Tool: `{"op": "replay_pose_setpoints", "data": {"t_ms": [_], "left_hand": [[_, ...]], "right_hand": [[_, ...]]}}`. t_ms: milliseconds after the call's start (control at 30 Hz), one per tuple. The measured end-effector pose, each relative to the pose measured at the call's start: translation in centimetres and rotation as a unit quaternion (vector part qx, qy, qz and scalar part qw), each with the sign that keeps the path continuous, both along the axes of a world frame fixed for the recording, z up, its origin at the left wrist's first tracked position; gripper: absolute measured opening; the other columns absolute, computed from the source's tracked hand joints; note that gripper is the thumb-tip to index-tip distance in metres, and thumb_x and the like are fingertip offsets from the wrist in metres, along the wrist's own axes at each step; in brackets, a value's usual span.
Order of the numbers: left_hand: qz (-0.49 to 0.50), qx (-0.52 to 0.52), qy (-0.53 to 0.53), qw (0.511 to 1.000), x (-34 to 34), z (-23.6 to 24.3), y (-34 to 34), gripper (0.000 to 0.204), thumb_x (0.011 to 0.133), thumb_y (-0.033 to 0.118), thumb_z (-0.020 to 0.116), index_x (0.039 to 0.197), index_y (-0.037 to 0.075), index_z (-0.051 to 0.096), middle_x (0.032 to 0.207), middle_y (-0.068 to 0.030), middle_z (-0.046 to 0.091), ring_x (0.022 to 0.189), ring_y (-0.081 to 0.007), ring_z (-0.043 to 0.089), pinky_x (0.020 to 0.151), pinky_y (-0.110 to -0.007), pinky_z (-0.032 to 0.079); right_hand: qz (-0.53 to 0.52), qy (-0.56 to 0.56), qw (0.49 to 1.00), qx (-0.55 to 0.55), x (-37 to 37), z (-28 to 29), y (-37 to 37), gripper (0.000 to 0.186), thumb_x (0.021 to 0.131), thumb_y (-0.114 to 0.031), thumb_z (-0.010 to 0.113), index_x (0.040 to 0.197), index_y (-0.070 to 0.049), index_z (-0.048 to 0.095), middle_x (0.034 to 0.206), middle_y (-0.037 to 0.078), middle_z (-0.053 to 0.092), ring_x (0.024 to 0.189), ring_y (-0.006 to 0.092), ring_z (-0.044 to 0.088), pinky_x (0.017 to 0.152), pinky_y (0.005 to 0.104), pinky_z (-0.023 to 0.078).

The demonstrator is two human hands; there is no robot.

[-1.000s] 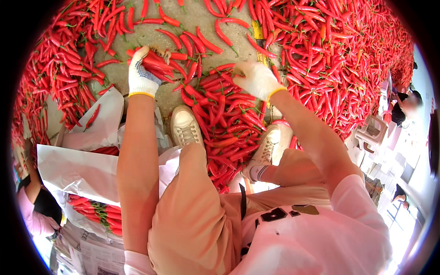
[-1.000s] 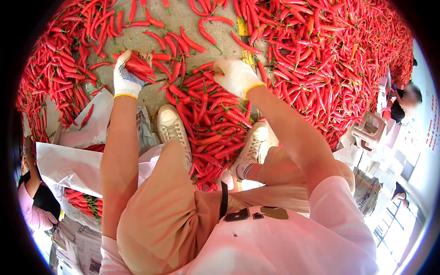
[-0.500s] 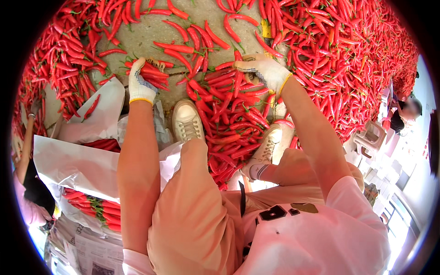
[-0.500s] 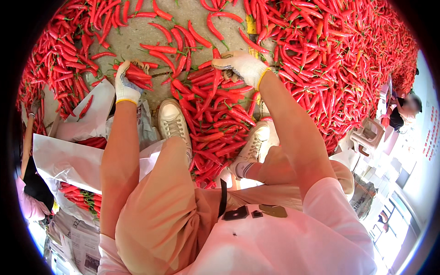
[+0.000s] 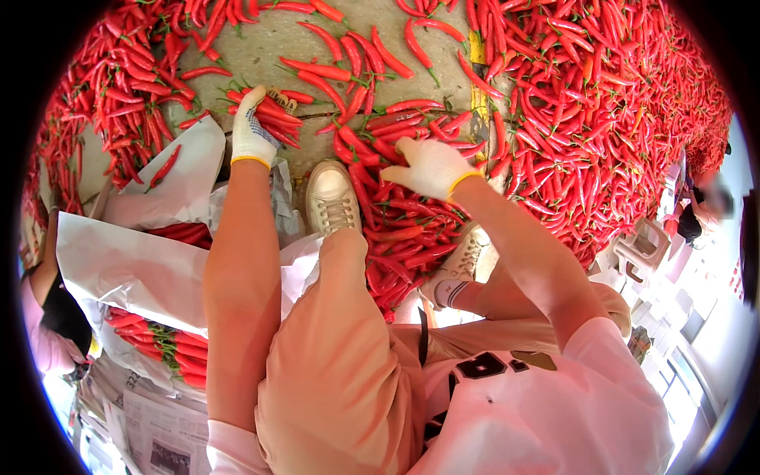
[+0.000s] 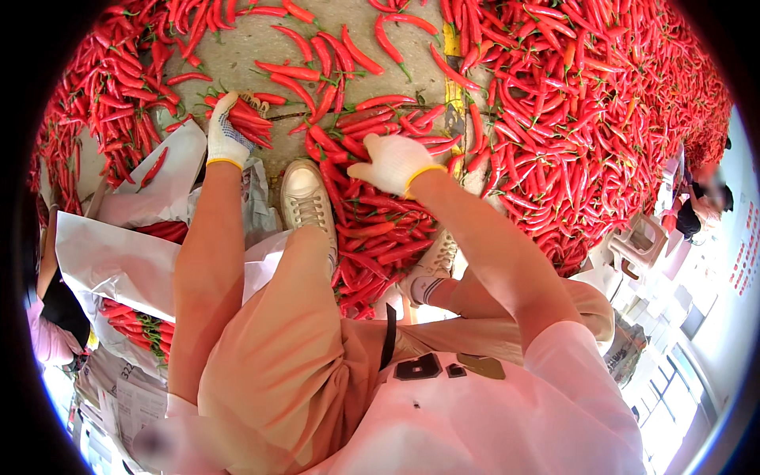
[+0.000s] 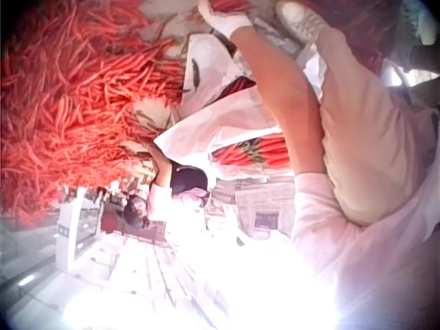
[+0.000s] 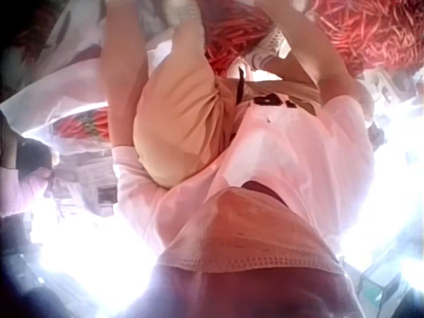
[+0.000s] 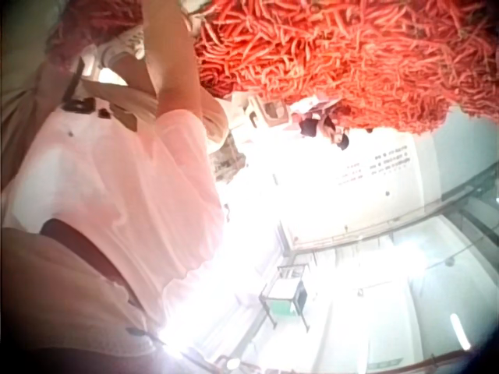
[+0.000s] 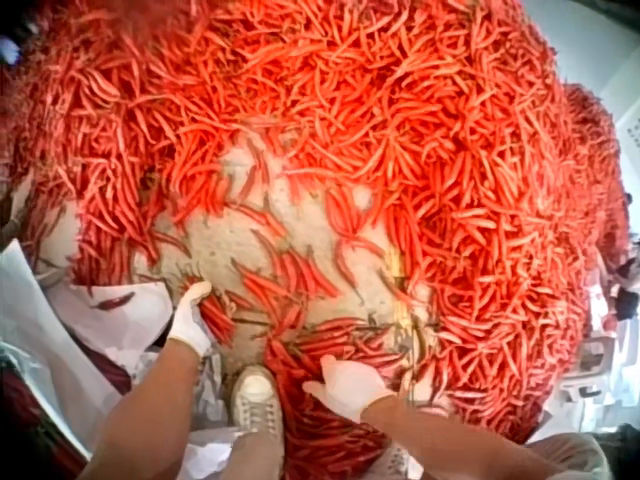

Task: The person picks up groups of red chilies from a pile on the floor, aligns them, and places them neatly into a white box lined with paper.

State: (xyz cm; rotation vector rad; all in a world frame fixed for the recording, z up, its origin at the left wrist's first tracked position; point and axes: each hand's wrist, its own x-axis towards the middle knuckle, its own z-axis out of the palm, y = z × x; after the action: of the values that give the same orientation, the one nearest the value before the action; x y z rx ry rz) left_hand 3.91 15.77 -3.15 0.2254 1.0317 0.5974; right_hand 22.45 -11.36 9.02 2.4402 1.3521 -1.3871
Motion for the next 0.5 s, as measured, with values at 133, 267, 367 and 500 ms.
{"op": "replay_pose_setpoints", "data": {"t_ms": [133, 267, 367, 500], "left_hand": [[-0.014, 0.026, -0.020, 0.999, 0.5, 0.3, -1.1, 0.029, 0.092, 0.021, 0.079, 0.115, 0.008, 0.069, 0.114, -0.0118, 0.073, 0.106, -0.0335, 0.070, 0.094, -0.054, 0.060], [0.022, 0.007, -0.018, 1.000, -1.1, 0.2, -0.5, 0.027, 0.092, 0.021, 0.078, 0.113, 0.006, 0.069, 0.109, -0.0127, 0.073, 0.100, -0.0337, 0.071, 0.091, -0.053, 0.060], [-0.060, 0.003, -0.058, 0.997, -2.1, 0.4, -0.1, 0.024, 0.091, 0.020, 0.079, 0.106, 0.003, 0.072, 0.099, -0.0114, 0.074, 0.096, -0.0303, 0.071, 0.085, -0.048, 0.059], [-0.213, 0.078, 0.161, 0.961, -0.5, 2.3, -1.0, 0.030, 0.086, 0.022, 0.085, 0.108, 0.003, 0.077, 0.095, -0.0080, 0.075, 0.080, -0.0227, 0.068, 0.078, -0.036, 0.056]], "right_hand": [[-0.076, -0.027, 0.997, 0.008, -0.9, -1.3, -0.3, 0.051, 0.091, -0.038, 0.070, 0.126, -0.001, 0.063, 0.113, 0.027, 0.073, 0.111, 0.0436, 0.070, 0.097, 0.0510, 0.053], [-0.098, 0.108, 0.985, 0.092, 1.2, -0.6, -0.4, 0.050, 0.087, -0.028, 0.070, 0.130, -0.002, 0.064, 0.111, 0.024, 0.073, 0.107, 0.0398, 0.070, 0.097, 0.0456, 0.054], [-0.026, 0.145, 0.987, 0.066, 2.6, 0.9, 0.6, 0.055, 0.087, -0.031, 0.071, 0.134, -0.003, 0.066, 0.117, 0.023, 0.073, 0.114, 0.0372, 0.070, 0.101, 0.0434, 0.053], [0.005, 0.171, 0.983, 0.067, 3.2, 1.2, 1.0, 0.061, 0.090, -0.039, 0.071, 0.139, -0.003, 0.067, 0.128, 0.023, 0.073, 0.123, 0.0366, 0.069, 0.107, 0.0420, 0.052]]}}
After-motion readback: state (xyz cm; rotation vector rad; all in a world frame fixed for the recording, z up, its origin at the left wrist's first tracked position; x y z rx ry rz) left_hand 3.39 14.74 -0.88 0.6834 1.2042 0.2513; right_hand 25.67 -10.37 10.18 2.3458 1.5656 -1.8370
